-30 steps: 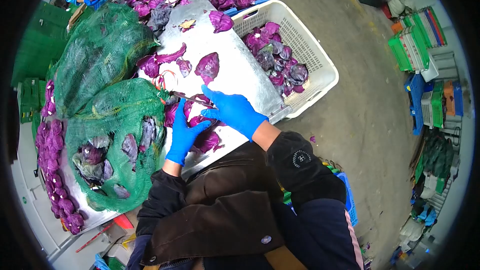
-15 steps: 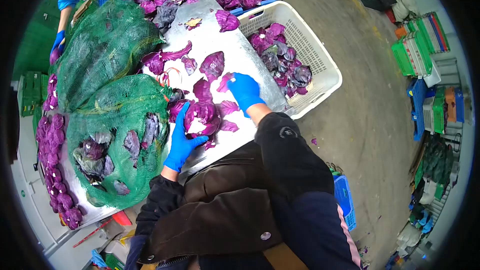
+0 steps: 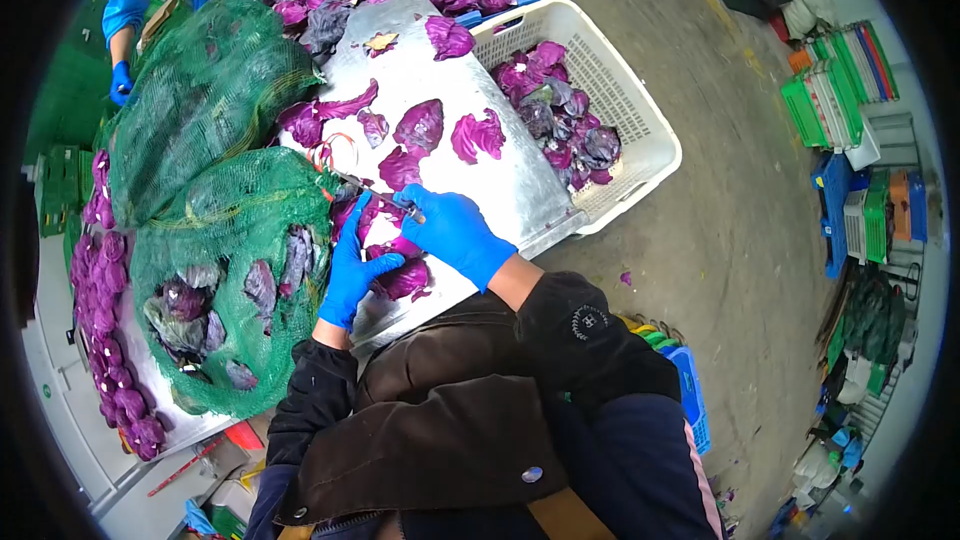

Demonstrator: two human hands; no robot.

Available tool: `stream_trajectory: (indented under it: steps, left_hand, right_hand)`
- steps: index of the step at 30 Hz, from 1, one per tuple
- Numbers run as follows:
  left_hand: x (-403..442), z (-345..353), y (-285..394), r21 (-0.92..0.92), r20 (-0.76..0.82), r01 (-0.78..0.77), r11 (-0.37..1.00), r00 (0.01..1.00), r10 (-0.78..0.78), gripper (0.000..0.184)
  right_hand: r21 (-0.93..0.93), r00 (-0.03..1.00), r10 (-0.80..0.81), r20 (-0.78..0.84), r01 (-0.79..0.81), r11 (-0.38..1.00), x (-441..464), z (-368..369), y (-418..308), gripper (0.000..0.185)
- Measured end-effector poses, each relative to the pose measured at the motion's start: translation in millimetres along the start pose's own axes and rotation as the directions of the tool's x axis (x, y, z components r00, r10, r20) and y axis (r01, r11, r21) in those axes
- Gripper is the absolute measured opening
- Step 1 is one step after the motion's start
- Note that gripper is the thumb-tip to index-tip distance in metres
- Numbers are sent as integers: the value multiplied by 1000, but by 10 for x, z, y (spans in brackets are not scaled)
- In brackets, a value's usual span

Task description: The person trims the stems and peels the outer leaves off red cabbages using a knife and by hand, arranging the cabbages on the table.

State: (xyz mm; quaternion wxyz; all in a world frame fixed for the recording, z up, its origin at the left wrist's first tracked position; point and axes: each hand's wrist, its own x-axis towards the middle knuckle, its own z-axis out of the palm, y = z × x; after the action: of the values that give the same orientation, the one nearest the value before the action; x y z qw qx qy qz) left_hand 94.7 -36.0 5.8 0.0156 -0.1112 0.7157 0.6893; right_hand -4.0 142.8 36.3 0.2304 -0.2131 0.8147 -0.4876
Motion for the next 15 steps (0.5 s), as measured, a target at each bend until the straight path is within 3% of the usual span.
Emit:
stream_trajectory:
  steps: [2,4,6,8,9,12,15]
  left_hand:
    - [-40,-27,5,-70,7,44,997,999,-44,106]
    - [-24,-39,-70,-32,-8,7,999,1000,-8,106]
    - [-8,-46,-80,43,-13,-8,999,1000,8,107]
    - [29,-14,-48,-26,-7,51,998,999,-51,107]
    - [34,-16,-11,-8,-7,54,999,999,-54,107]
    - [19,-15,20,-25,1,37,999,999,-37,107]
    - [-1,2,-24,7,2,20,1000,1000,-20,108]
  right_hand:
    - [-165,997,37,-65,-47,985,57,-57,322,24]
    - [-108,982,13,-186,-33,994,-15,-138,541,26]
    - [95,988,97,-123,-86,992,14,-190,488,39]
    - [64,986,153,-62,-149,987,55,-107,294,57]
    - [56,994,99,-35,-97,994,102,-8,240,71]
    - [150,983,143,116,-159,976,118,-23,107,68]
    - [196,989,105,101,-123,973,113,42,189,62]
